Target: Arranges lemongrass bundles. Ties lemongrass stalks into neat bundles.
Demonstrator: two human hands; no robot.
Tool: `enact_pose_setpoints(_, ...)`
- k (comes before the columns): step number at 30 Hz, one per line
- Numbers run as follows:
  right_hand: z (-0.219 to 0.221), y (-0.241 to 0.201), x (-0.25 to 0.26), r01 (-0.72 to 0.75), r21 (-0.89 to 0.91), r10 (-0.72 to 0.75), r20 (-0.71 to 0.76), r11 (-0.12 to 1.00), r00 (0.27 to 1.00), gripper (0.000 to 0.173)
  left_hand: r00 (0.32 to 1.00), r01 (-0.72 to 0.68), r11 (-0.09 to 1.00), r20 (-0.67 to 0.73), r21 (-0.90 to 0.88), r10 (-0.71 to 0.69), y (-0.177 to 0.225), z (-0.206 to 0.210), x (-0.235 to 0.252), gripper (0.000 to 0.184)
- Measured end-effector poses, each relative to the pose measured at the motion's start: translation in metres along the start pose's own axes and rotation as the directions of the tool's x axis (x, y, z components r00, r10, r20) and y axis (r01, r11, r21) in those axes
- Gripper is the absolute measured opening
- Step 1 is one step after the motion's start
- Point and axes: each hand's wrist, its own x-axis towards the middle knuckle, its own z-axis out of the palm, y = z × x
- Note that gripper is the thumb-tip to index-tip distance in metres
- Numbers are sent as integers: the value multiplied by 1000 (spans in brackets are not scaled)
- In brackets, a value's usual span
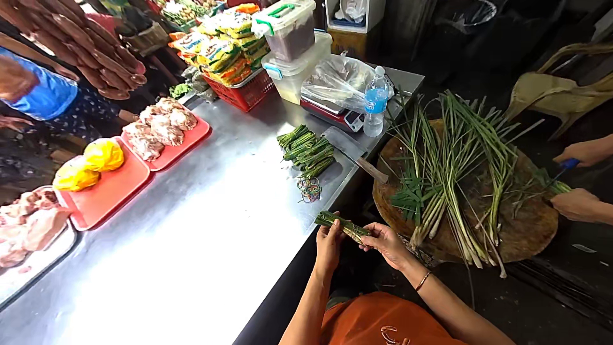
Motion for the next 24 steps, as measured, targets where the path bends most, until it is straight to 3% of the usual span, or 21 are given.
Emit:
enact_pose_setpoints(5, 4, 3, 30, 5, 11, -4, -52, 1000, 999, 22, 989, 141, 990, 34, -28, -140, 8, -12, 38, 29)
enact_pose_setpoints(8, 2, 5, 44, -82, -34, 78, -123, 996, 989, 47, 980, 199, 975, -22, 95, -197, 26, -11, 74, 21)
enact_pose_setpoints(10, -4, 5, 47, -153, -58, 143, -158, 986, 977, 62, 989, 129, 978, -97, 164, -114, 54, -5, 109, 20)
enact_pose_setpoints(14, -26, 11, 36, -180, -99, 152, -243, 979, 958, 46, 965, -163, 966, -171, 202, 199, 115, -4, 197, 25)
enact_pose_setpoints(16, -36, 16, 25, -191, -116, 154, -270, 975, 951, 37, 931, -251, 947, -218, 203, 293, 130, -8, 242, 38)
enact_pose_setpoints(18, -41, 22, 15, -201, -114, 159, -297, 973, 942, 33, 908, -266, 922, -247, 283, 338, 134, -18, 282, 66)
enact_pose_setpoints(20, -41, 28, 7, -221, -126, 173, -312, 967, 934, 34, 876, -201, 786, -251, 585, 411, 134, -39, 308, 90)
enact_pose_setpoints(22, -44, 36, -6, -252, -160, 188, -335, 954, 923, 36, 849, -38, 492, -232, 870, 476, 129, -54, 313, 112)
enact_pose_setpoints(24, -46, 44, -15, -275, -170, 203, -351, 946, 914, 37, 848, 58, 271, -190, 961, 494, 134, -59, 316, 119)
